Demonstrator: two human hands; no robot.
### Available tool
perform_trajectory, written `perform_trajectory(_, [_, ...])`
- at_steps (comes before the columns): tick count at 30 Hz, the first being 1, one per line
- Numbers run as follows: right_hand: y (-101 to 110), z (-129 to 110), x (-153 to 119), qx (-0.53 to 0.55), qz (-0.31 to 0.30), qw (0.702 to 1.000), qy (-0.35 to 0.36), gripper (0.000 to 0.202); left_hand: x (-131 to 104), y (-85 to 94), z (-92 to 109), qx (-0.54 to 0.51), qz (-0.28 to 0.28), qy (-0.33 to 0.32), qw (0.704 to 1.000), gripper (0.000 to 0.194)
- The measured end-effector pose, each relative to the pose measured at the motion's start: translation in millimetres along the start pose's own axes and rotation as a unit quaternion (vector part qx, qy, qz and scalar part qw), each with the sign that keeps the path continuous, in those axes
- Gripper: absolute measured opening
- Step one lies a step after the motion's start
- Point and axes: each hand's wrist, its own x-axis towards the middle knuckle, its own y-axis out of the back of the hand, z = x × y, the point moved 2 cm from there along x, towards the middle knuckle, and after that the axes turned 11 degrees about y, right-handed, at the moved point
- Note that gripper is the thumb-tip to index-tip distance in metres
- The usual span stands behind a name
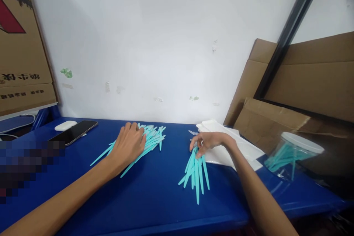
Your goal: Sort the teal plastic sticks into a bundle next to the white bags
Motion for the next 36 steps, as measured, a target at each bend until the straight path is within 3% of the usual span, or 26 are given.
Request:
perform_trajectory(1, [-6, 0, 1, 0.059, -0.119, 0.991, -0.012, 0.039, 0, 0.6, 1, -0.003, 0.001, 0.000, 1.000, 0.035])
perform_trajectory(3, [-11, 0, 5, 0.124, -0.208, 0.970, -0.033, 0.045, 0, 1.1, 2, -0.006, 0.003, -0.001, 1.000, 0.034])
perform_trajectory(6, [-14, 1, 12, 0.166, -0.245, 0.954, -0.047, 0.051, 0, 1.5, 3, -0.014, 0.007, -0.011, 1.000, 0.032])
perform_trajectory(13, [-22, -2, 19, 0.188, -0.177, 0.966, 0.006, 0.041, -3, 5.3, 9, -0.085, 0.020, -0.067, 0.994, 0.032])
perform_trajectory(19, [-25, -15, 29, 0.149, -0.081, 0.984, 0.058, 0.039, -16, 6.9, 24, -0.190, -0.060, -0.144, 0.969, 0.035])
perform_trajectory(25, [-27, -36, 34, 0.196, -0.007, 0.978, 0.068, 0.039, -22, 4.6, 33, -0.197, -0.126, -0.191, 0.953, 0.033])
perform_trajectory(31, [-22, -47, 31, 0.198, 0.039, 0.979, 0.034, 0.042, -18, 1.7, 29, -0.215, -0.108, -0.181, 0.954, 0.029])
perform_trajectory(36, [-17, -51, 31, 0.183, 0.071, 0.979, 0.056, 0.045, -21, -0.9, 30, -0.177, -0.072, -0.204, 0.960, 0.025])
